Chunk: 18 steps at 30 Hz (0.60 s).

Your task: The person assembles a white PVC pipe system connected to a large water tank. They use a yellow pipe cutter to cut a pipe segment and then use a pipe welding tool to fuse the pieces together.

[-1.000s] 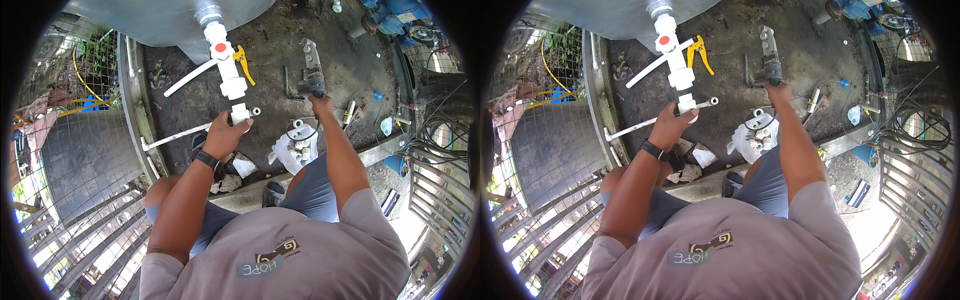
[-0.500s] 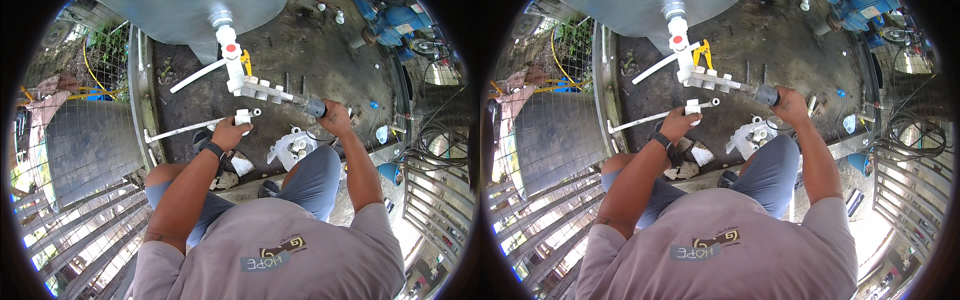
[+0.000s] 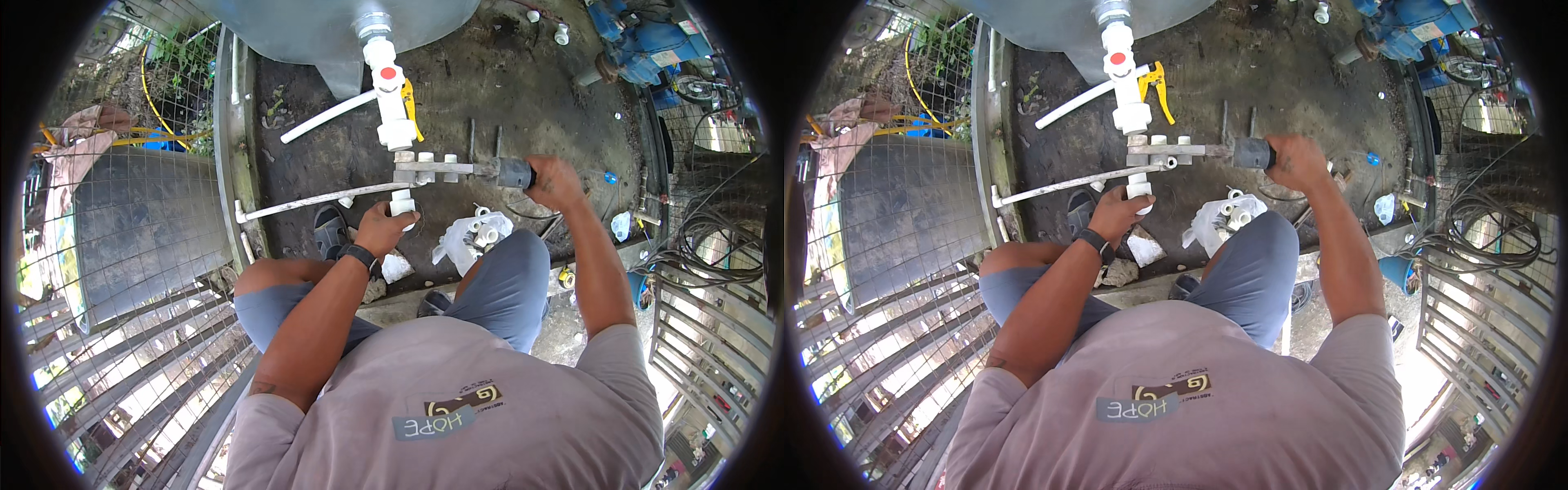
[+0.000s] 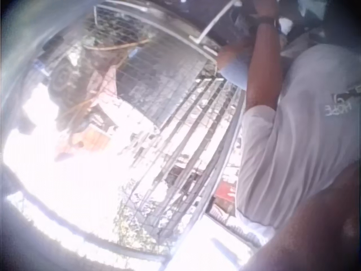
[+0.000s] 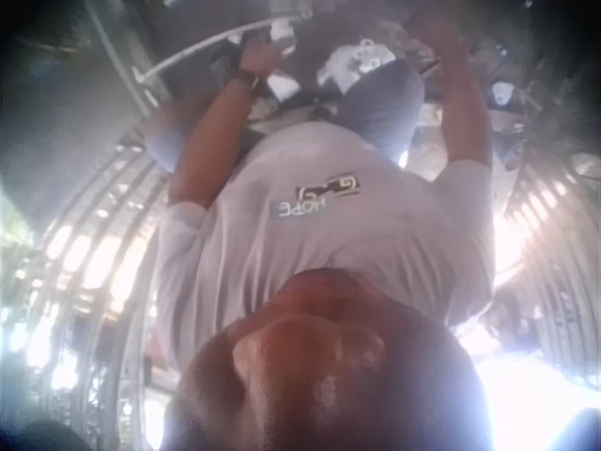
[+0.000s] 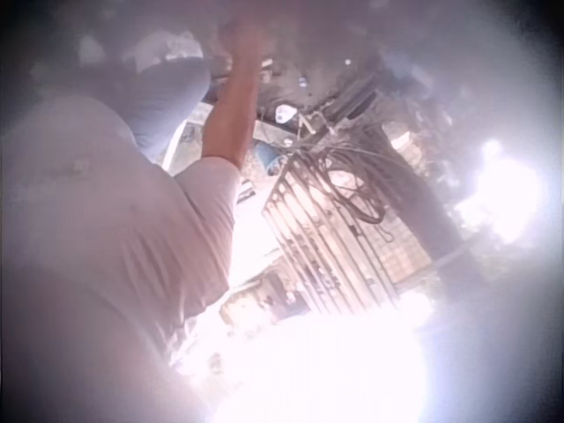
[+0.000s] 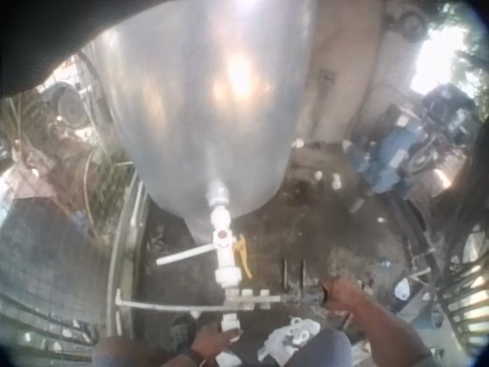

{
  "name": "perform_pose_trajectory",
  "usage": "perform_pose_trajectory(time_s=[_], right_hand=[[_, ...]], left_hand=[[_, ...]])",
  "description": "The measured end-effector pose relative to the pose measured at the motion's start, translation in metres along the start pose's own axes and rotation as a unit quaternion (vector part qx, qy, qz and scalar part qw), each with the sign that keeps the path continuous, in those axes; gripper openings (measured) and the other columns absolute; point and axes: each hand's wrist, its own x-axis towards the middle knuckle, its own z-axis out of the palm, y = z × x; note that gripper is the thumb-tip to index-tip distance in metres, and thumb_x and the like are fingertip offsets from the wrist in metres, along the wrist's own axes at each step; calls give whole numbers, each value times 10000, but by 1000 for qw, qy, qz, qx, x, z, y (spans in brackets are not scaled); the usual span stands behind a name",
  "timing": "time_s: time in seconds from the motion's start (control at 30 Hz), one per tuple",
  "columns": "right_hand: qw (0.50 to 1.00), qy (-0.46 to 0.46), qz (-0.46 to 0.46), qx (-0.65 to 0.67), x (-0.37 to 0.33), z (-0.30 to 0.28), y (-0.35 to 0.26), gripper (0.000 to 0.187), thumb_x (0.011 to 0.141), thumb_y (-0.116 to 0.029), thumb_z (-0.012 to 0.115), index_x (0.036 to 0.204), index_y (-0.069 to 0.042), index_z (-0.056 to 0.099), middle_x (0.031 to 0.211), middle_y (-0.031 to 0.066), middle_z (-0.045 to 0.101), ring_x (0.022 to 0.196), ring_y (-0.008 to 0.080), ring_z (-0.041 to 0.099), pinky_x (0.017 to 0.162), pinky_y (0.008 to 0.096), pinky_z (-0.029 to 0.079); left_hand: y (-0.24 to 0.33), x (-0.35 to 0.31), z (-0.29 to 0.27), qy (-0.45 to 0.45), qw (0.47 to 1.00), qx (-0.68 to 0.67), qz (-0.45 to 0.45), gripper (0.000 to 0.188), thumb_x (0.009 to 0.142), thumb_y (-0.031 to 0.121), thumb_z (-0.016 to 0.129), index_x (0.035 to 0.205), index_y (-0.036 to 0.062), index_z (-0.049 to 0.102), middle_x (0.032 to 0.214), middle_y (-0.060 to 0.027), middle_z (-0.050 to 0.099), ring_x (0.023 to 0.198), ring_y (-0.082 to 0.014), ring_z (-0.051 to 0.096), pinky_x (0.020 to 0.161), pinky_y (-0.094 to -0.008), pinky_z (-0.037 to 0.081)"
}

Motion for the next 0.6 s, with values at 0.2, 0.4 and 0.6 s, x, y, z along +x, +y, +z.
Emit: perform_pose_trajectory(time_s=[0.2, 0.4, 0.6], right_hand=[[999, 3, -21, -34, 12, -9, -3, 216, 626, -121, 687, 828, -88, 620, 798, 172, 651, 809, 400, 635, 696, 485, 503], [997, 17, -43, -58, 29, -18, -4, 183, 641, -131, 668, 803, -83, 597, 785, 165, 648, 799, 403, 629, 692, 501, 496], [988, -1, -57, -141, 39, -27, -2, 240, 641, -120, 661, 878, -90, 633, 803, 168, 668, 804, 389, 645, 695, 486, 513]], left_hand=[[12, -13, 14, -9, 998, -58, -13, 476, 846, 295, 745, 1182, 8, 567, 1068, -87, 624, 885, -181, 622, 778, -350, 537], [12, -6, 9, -54, 989, -134, -28, 484, 888, 259, 721, 1263, 41, 504, 1160, -75, 577, 920, -211, 625, 856, -366, 542], [20, -6, 12, -59, 992, -110, -15, 479, 901, 283, 706, 1248, 22, 504, 1109, -77, 581, 877, -189, 628, 817, -344, 550]])
